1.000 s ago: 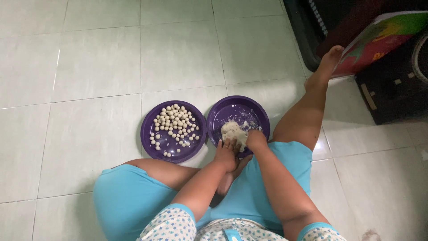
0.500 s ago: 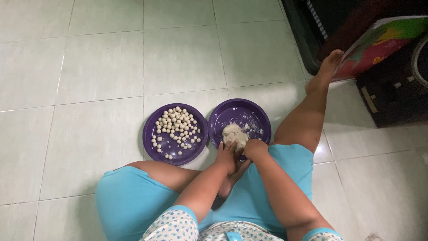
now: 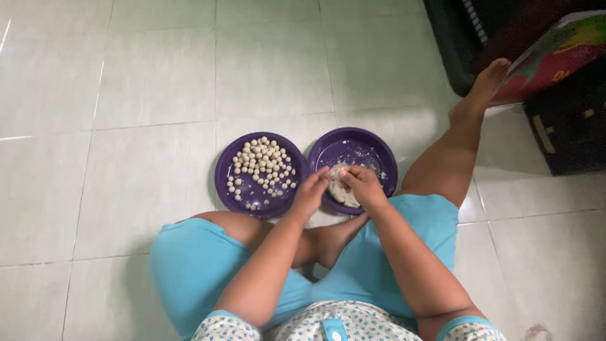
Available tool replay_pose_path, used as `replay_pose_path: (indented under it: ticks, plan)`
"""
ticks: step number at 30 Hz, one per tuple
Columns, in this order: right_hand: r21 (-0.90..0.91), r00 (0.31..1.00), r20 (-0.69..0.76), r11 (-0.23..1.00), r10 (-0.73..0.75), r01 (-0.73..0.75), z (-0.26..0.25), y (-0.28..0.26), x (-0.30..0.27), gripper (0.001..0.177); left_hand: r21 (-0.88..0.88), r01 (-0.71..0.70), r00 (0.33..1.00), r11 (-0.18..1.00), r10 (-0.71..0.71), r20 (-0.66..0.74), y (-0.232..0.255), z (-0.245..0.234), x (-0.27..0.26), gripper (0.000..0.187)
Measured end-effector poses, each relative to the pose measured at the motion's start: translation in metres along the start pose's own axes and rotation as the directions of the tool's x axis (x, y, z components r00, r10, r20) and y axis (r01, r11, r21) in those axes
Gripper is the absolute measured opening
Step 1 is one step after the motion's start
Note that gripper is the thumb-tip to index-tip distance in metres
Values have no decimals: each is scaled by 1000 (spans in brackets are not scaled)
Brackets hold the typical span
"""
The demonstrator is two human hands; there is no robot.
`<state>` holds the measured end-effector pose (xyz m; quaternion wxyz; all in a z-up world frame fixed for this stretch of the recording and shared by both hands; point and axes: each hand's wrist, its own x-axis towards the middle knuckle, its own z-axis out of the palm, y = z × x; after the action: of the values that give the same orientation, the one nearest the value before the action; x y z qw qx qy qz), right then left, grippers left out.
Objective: The person is sitting on the floor, pinching small pieces of dough from a mass and rolling them into small balls between their palms before placing them into a separate bowl.
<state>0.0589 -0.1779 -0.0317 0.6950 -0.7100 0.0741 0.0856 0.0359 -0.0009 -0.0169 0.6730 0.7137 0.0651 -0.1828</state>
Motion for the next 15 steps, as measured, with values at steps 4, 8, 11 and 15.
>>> replay_pose_path:
  ticks: [4,8,11,15]
  plan:
    - [37,992,116,998,44,-48,29,-15,-11,29,-452,-129,988,883,153,16,6,-22,-3,53]
    - [108,981,192,994,-7,-14,57,-37,-30,30,-706,17,991,708,79,104,24,-31,-11,79]
    - [-19,978,205,999,41,-37,71,-33,-42,10,-779,148,969,609,67,236,24,-34,-11,90]
    - [-313,988,93,938,-124,147,69,-21,-46,10,-837,161,958,523,120,260,13,-40,-5,98]
